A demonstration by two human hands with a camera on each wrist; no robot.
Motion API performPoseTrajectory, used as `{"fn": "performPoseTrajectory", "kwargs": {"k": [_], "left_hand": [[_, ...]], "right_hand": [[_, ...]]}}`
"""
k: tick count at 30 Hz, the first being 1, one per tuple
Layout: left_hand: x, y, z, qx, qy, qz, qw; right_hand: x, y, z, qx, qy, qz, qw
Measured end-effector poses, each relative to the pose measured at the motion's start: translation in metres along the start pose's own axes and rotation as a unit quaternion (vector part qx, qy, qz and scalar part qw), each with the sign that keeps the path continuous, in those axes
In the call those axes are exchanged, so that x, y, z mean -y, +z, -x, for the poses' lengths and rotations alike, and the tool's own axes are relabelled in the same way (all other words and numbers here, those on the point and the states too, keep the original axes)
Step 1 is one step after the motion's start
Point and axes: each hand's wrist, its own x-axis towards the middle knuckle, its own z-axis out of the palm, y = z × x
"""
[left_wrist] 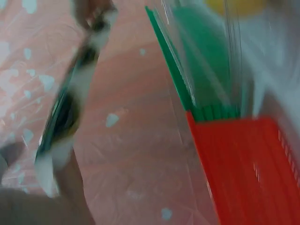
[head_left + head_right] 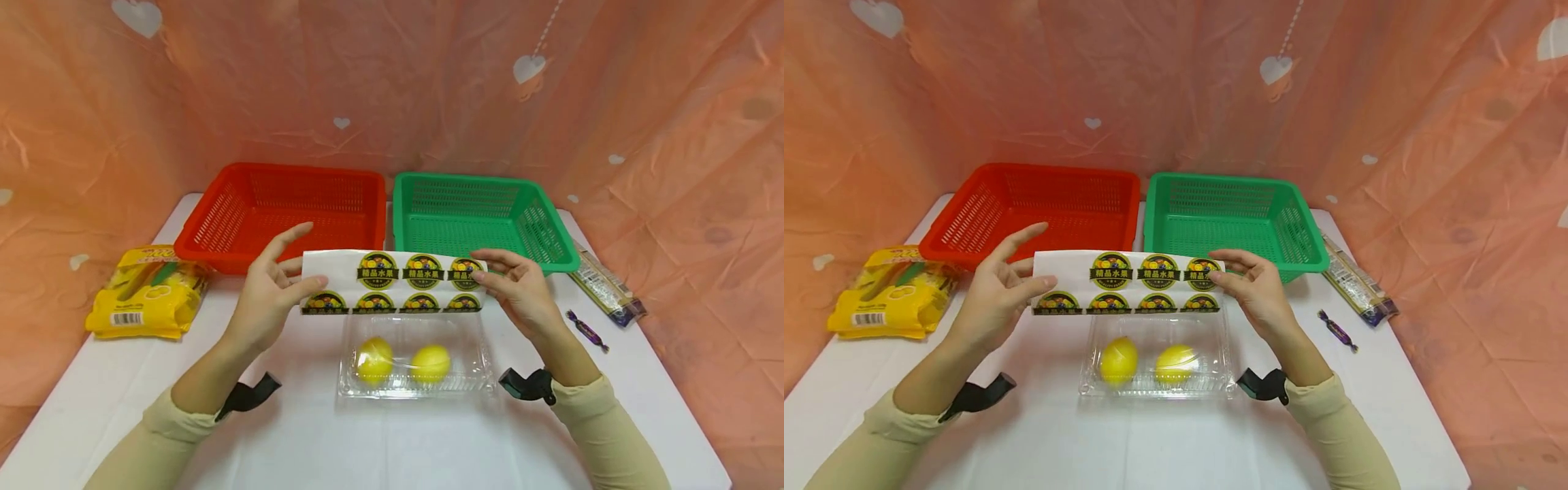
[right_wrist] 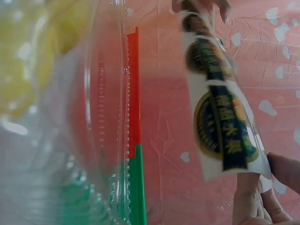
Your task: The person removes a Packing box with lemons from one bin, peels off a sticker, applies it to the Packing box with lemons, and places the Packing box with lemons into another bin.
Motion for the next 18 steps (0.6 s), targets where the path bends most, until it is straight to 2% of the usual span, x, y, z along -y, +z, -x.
{"fn": "performPoseTrajectory", "kwargs": {"k": [4, 7, 9, 12, 14, 16, 18], "left_hand": [[0.0, 0.002, -0.015, 0.043, -0.069, -0.059, 0.9949], [0.002, 0.008, -0.019, 0.059, -0.093, -0.089, 0.9899], [0.003, 0.012, -0.019, 0.059, -0.102, -0.089, 0.989], [0.004, 0.014, -0.018, 0.046, -0.089, -0.102, 0.9897], [0.004, 0.015, -0.018, 0.03, -0.072, -0.117, 0.99], [0.004, 0.017, -0.02, 0.009, -0.054, -0.132, 0.9897], [0.005, 0.02, -0.022, -0.016, -0.042, -0.138, 0.9894]], "right_hand": [[-0.003, -0.002, 0.003, 0.009, 0.007, -0.002, 0.9999], [-0.005, -0.002, 0.006, 0.009, 0.012, -0.003, 0.9999], [-0.006, -0.001, 0.006, 0.007, 0.014, -0.004, 0.9999], [-0.005, 0.0, 0.005, -0.001, 0.01, 0.008, 0.9999], [-0.001, 0.001, 0.003, -0.014, -0.011, 0.029, 0.9994], [0.004, 0.003, 0.001, -0.038, -0.054, 0.057, 0.9962], [0.011, 0.008, -0.001, -0.064, -0.108, 0.081, 0.9888]]}}
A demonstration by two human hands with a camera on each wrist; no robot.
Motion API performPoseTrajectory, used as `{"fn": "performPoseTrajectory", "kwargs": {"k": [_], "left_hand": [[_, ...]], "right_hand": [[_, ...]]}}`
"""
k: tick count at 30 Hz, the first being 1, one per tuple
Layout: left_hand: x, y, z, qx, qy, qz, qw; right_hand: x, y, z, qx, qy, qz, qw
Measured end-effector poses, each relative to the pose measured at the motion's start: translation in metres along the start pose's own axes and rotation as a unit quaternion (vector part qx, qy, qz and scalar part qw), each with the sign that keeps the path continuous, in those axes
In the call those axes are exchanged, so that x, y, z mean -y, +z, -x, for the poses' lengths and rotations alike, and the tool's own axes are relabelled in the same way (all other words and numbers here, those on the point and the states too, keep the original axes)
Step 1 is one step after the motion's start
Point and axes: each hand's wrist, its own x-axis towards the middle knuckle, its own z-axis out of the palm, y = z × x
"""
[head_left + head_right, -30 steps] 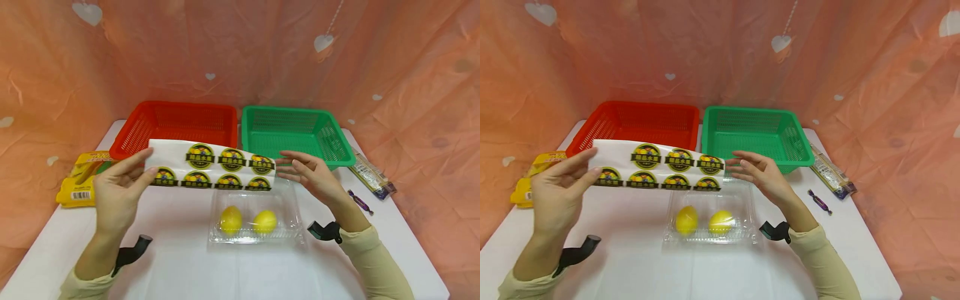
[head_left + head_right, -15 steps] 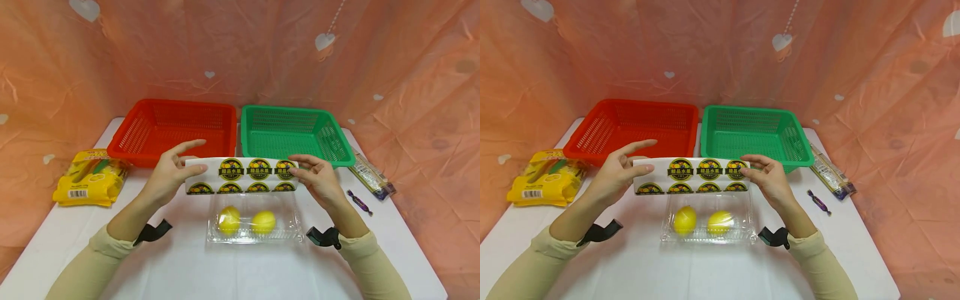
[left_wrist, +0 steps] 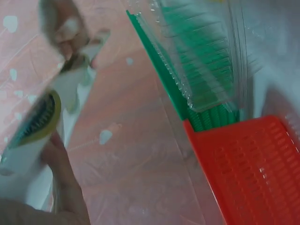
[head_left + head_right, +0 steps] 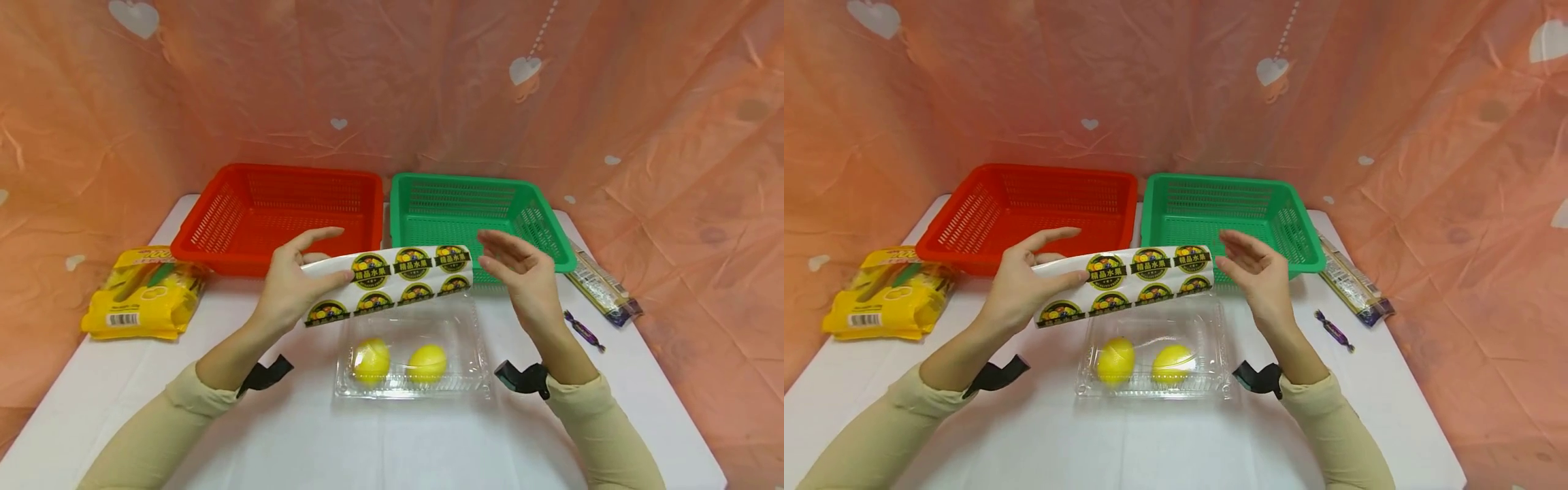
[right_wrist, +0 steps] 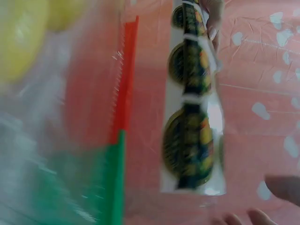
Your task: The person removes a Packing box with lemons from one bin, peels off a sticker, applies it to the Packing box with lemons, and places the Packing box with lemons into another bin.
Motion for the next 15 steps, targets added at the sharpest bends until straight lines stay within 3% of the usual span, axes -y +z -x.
{"fn": "performPoseTrajectory", "kwargs": {"k": [3, 8, 10, 15], "left_hand": [[0.0, 0.009, -0.004, -0.033, 0.007, 0.024, 0.9991], [-0.002, 0.031, -0.012, -0.065, 0.013, 0.093, 0.9935], [-0.004, 0.039, -0.013, -0.07, 0.016, 0.115, 0.9907], [-0.008, 0.054, -0.009, -0.064, 0.013, 0.158, 0.9853]], "right_hand": [[0.011, 0.013, -0.001, 0.003, -0.055, 0.023, 0.9982], [0.021, 0.047, 0.007, 0.131, -0.069, 0.053, 0.9876], [0.021, 0.059, 0.011, 0.163, -0.079, 0.059, 0.9816], [0.012, 0.07, 0.014, 0.159, -0.107, 0.056, 0.9799]]}}
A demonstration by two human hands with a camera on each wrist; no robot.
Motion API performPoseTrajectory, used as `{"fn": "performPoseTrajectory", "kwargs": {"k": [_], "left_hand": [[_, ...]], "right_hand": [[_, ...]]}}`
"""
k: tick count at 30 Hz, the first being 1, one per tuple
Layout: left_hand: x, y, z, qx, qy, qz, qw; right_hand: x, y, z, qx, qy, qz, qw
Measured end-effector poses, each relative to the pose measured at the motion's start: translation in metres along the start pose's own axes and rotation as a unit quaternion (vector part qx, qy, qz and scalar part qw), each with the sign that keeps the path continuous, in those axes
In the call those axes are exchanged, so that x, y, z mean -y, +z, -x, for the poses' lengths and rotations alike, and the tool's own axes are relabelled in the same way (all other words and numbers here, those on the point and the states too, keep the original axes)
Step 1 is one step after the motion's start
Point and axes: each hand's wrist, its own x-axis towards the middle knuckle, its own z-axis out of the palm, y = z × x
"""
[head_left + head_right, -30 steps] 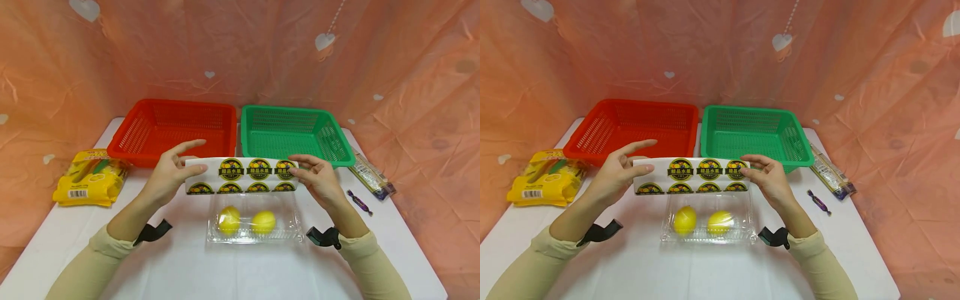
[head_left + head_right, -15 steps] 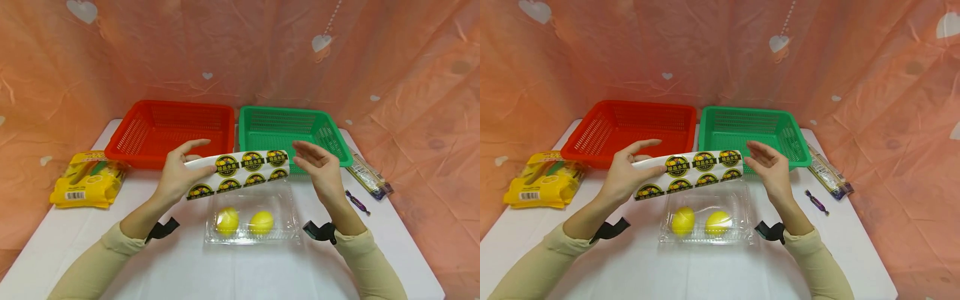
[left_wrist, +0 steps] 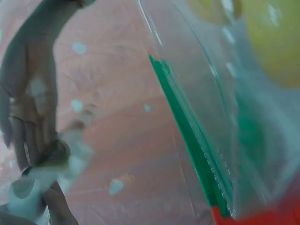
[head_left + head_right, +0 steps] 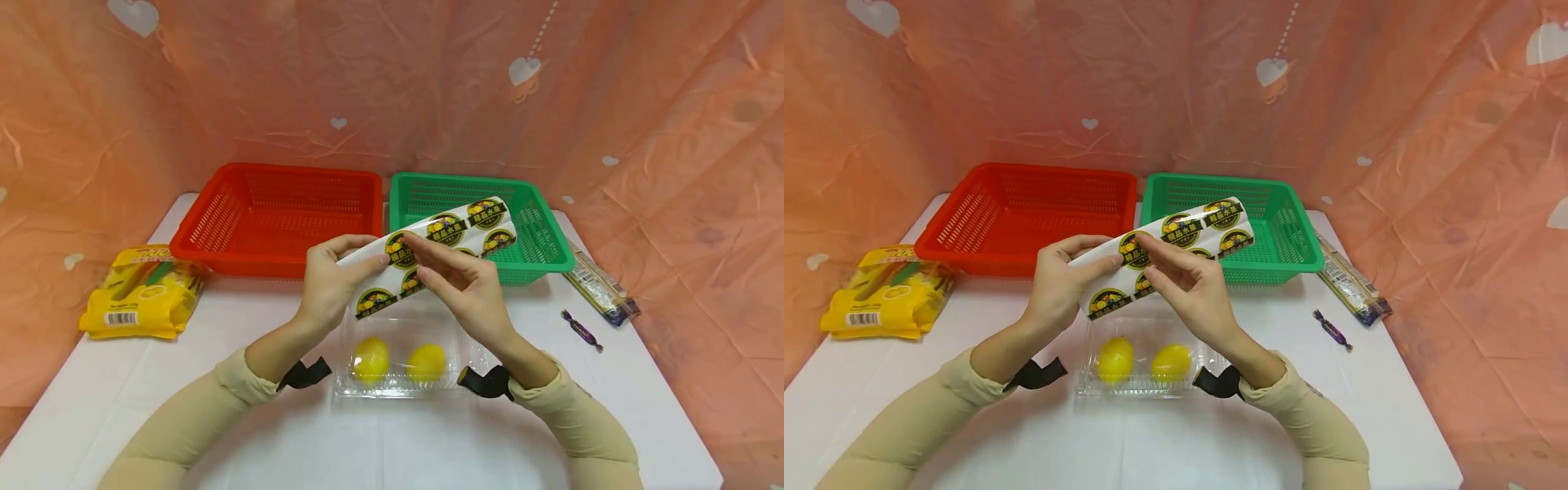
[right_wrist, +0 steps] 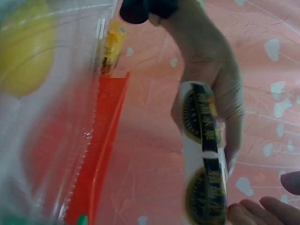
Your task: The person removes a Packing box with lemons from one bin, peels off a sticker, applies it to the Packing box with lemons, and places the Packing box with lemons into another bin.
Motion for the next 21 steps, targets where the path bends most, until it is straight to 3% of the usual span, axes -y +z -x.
{"fn": "performPoseTrajectory", "kwargs": {"k": [7, 12, 17, 21], "left_hand": [[0.003, 0.012, 0.007, 0.009, -0.032, 0.075, 0.9966], [0.004, 0.022, 0.013, 0.022, -0.034, 0.136, 0.9899], [0.003, 0.029, 0.019, 0.038, -0.032, 0.155, 0.9867], [0.002, 0.029, 0.02, 0.045, -0.035, 0.157, 0.986]], "right_hand": [[-0.011, 0.0, 0.002, -0.026, -0.015, 0.024, 0.9993], [-0.019, 0.003, 0.003, -0.036, -0.052, 0.089, 0.994], [-0.023, 0.002, 0.002, -0.05, -0.101, 0.136, 0.9843], [-0.024, 0.001, 0.001, -0.062, -0.114, 0.116, 0.9847]]}}
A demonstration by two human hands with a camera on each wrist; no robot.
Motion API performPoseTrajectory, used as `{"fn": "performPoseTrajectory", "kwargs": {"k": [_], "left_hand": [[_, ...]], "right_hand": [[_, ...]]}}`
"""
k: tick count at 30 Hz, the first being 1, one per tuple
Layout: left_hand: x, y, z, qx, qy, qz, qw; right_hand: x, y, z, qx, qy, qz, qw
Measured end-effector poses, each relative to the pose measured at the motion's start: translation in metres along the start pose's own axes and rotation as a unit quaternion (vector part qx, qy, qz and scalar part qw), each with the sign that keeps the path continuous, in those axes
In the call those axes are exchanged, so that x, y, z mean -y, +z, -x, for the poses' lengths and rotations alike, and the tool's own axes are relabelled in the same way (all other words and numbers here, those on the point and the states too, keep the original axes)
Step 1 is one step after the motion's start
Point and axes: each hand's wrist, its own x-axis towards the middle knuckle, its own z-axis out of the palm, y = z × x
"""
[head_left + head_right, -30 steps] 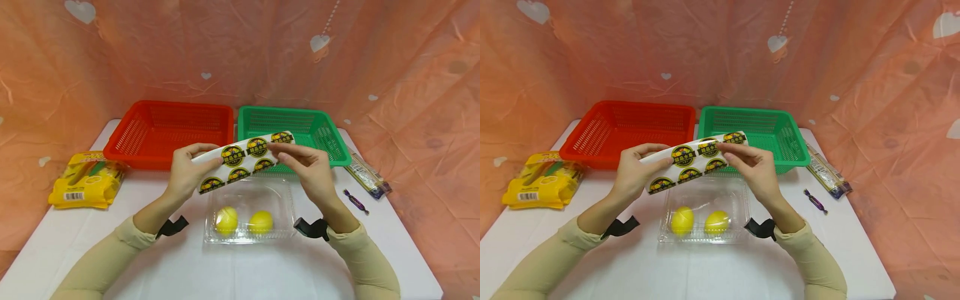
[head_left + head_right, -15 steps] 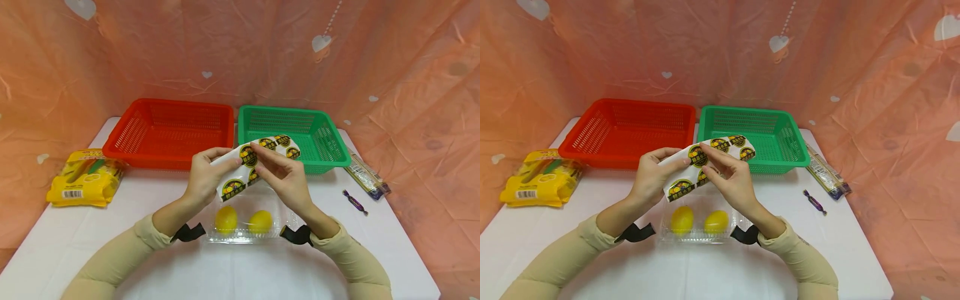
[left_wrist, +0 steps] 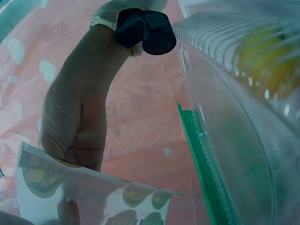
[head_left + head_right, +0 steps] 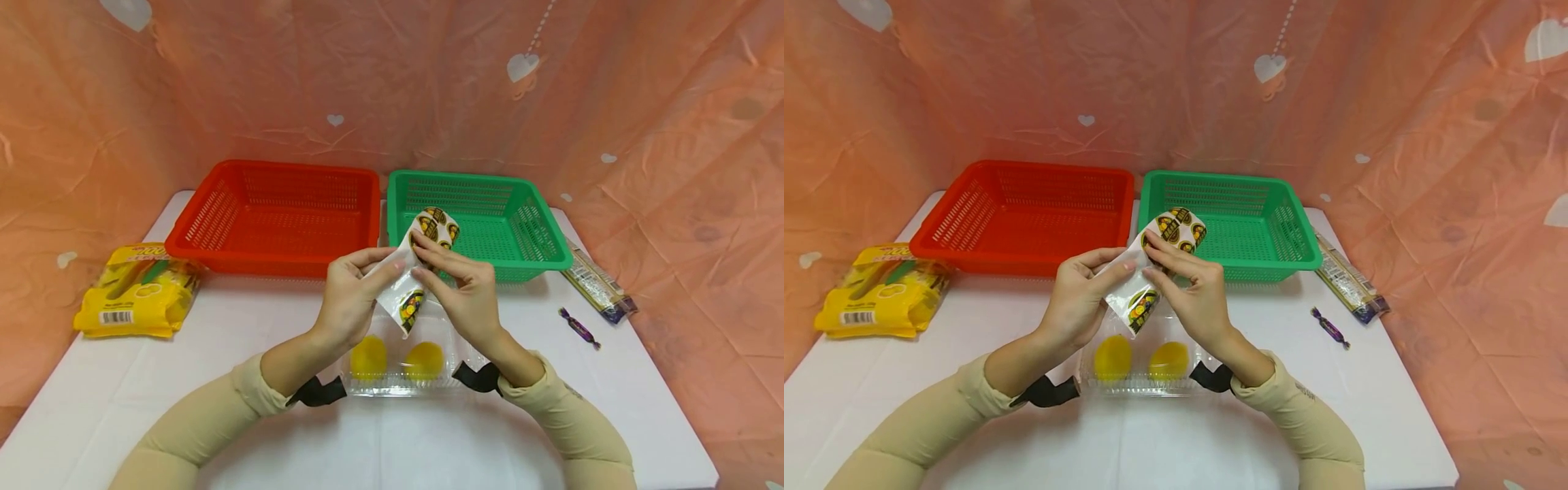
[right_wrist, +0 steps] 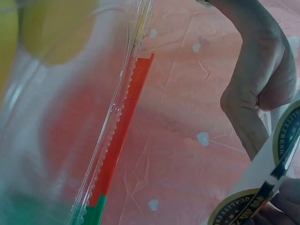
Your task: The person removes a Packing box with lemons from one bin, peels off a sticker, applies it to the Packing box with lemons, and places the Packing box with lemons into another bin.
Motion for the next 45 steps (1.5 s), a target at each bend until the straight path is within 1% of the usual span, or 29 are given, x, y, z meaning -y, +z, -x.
{"fn": "performPoseTrajectory", "kwargs": {"k": [5, 7, 9, 11, 12, 13, 14, 15, 17, 18, 19, 20, 21, 23, 28, 31, 34, 36, 38, 40, 43, 44, 45], "left_hand": [[-0.003, -0.002, 0.002, 0.003, -0.013, 0.002, 0.9999], [-0.004, -0.003, 0.002, 0.005, -0.015, 0.0, 0.9999], [-0.004, -0.005, 0.003, 0.008, -0.015, -0.007, 0.9998], [-0.005, -0.008, 0.003, 0.009, -0.018, -0.014, 0.9997], [-0.006, -0.01, 0.003, 0.009, -0.02, -0.02, 0.9995], [-0.006, -0.012, 0.004, 0.011, -0.024, -0.027, 0.9993], [-0.007, -0.016, 0.004, 0.011, -0.028, -0.034, 0.999], [-0.009, -0.02, 0.004, 0.013, -0.032, -0.042, 0.9985], [-0.012, -0.031, 0.006, 0.015, -0.039, -0.058, 0.9974], [-0.014, -0.038, 0.006, 0.013, -0.041, -0.067, 0.9968], [-0.017, -0.046, 0.007, 0.011, -0.044, -0.073, 0.9963], [-0.022, -0.056, 0.008, 0.01, -0.047, -0.08, 0.9956], [-0.027, -0.067, 0.009, 0.011, -0.051, -0.084, 0.9951], [-0.039, -0.092, 0.012, 0.017, -0.06, -0.082, 0.9947], [-0.072, -0.166, 0.018, 0.047, -0.067, -0.052, 0.9953], [-0.088, -0.209, 0.022, 0.056, -0.074, -0.043, 0.9948], [-0.098, -0.246, 0.027, 0.079, -0.091, -0.033, 0.9922], [-0.1, -0.266, 0.029, 0.093, -0.11, -0.029, 0.9891], [-0.099, -0.28, 0.029, 0.105, -0.133, -0.039, 0.9848], [-0.097, -0.288, 0.026, 0.097, -0.159, -0.07, 0.98], [-0.092, -0.291, 0.016, 0.084, -0.19, -0.133, 0.969], [-0.091, -0.291, 0.013, 0.079, -0.198, -0.159, 0.964], [-0.089, -0.29, 0.009, 0.072, -0.205, -0.191, 0.9573]], "right_hand": [[-0.001, -0.001, -0.002, -0.022, -0.001, -0.028, 0.9994], [-0.001, -0.001, -0.002, -0.033, 0.009, -0.038, 0.9987], [0.0, -0.002, -0.002, -0.041, 0.038, -0.056, 0.9969], [0.0, -0.004, -0.003, -0.053, 0.087, -0.084, 0.9913], [0.0, -0.005, -0.003, -0.06, 0.117, -0.103, 0.986], [0.0, -0.006, -0.003, -0.068, 0.148, -0.128, 0.9782], [0.0, -0.007, -0.004, -0.078, 0.178, -0.159, 0.968], [0.0, -0.008, -0.005, -0.09, 0.206, -0.19, 0.9557], [0.001, -0.011, -0.006, -0.114, 0.246, -0.253, 0.9288], [0.001, -0.012, -0.006, -0.123, 0.259, -0.278, 0.9168], [0.002, -0.014, -0.006, -0.13, 0.267, -0.298, 0.9072], [0.003, -0.017, -0.006, -0.135, 0.271, -0.308, 0.9019], [0.004, -0.019, -0.005, -0.14, 0.271, -0.313, 0.8995], [0.005, -0.025, -0.003, -0.148, 0.269, -0.314, 0.8984], [0.004, -0.041, 0.004, -0.162, 0.26, -0.291, 0.9064], [0.002, -0.047, 0.01, -0.17, 0.267, -0.278, 0.907], [0.0, -0.052, 0.016, -0.177, 0.28, -0.267, 0.9049], [-0.002, -0.054, 0.019, -0.18, 0.288, -0.264, 0.9028], [-0.004, -0.055, 0.022, -0.182, 0.291, -0.261, 0.902], [-0.005, -0.056, 0.024, -0.184, 0.291, -0.264, 0.9008], [-0.007, -0.056, 0.027, -0.185, 0.284, -0.275, 0.8995], [-0.008, -0.056, 0.028, -0.185, 0.284, -0.279, 0.8986], [-0.008, -0.055, 0.028, -0.185, 0.284, -0.281, 0.8978]]}}
